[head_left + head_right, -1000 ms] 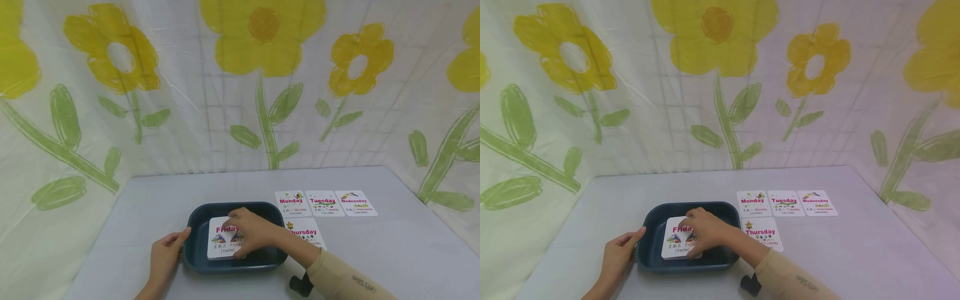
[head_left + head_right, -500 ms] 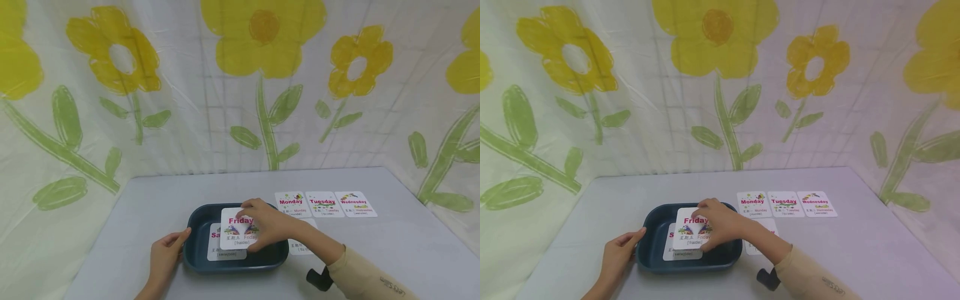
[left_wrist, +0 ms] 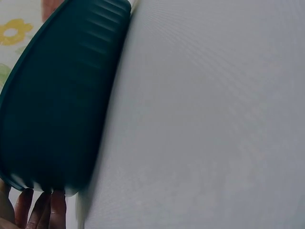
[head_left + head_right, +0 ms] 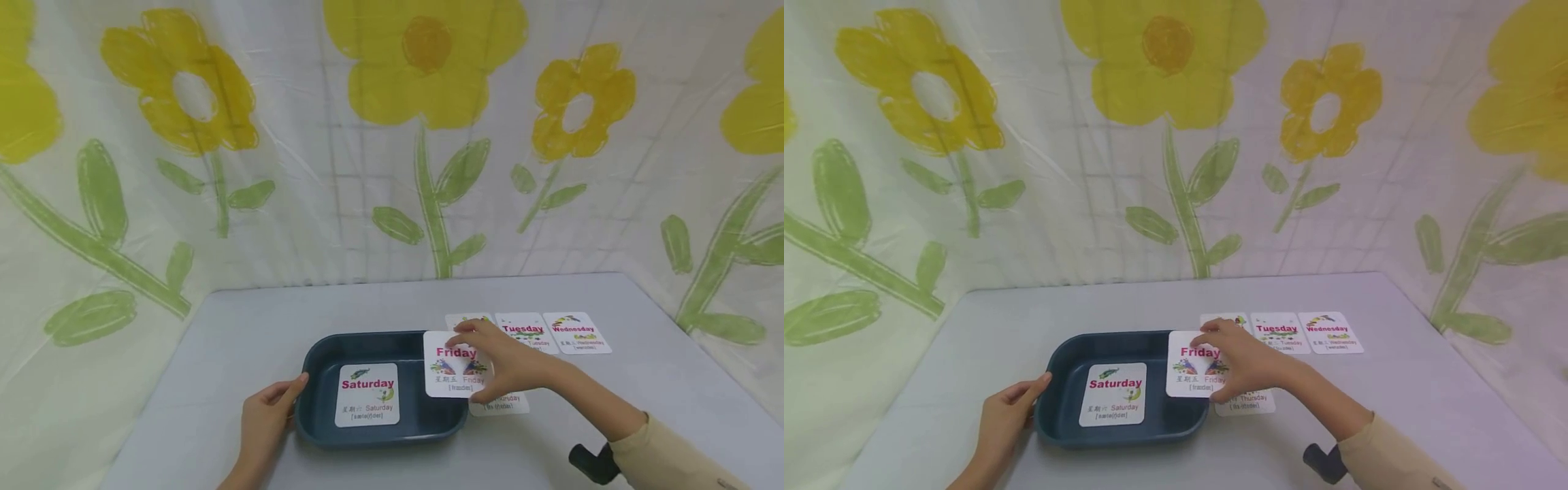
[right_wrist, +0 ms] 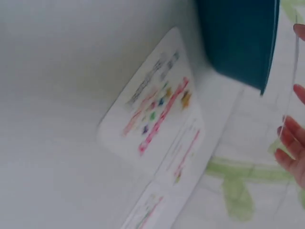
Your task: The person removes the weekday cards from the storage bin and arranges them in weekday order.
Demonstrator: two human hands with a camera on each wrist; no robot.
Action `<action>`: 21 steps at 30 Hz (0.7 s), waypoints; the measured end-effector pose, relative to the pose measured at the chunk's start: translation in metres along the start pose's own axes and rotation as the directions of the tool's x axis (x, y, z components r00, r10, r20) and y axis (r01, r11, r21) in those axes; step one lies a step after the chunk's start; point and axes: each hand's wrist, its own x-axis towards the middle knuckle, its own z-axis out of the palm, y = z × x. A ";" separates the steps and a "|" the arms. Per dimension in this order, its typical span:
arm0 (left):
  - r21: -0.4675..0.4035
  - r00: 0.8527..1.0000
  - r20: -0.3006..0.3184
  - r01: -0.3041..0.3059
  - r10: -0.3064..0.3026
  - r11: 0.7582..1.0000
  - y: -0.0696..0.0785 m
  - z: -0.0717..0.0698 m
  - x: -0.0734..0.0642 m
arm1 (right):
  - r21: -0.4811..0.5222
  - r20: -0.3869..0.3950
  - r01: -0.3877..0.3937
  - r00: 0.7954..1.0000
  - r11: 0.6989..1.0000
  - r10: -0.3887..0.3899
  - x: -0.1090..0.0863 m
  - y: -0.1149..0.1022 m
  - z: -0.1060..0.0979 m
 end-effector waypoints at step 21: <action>0.005 1.000 0.005 0.002 -0.002 1.000 -0.003 0.001 0.003 | 0.002 0.010 -0.067 0.998 0.998 0.067 -0.078 0.070 -0.022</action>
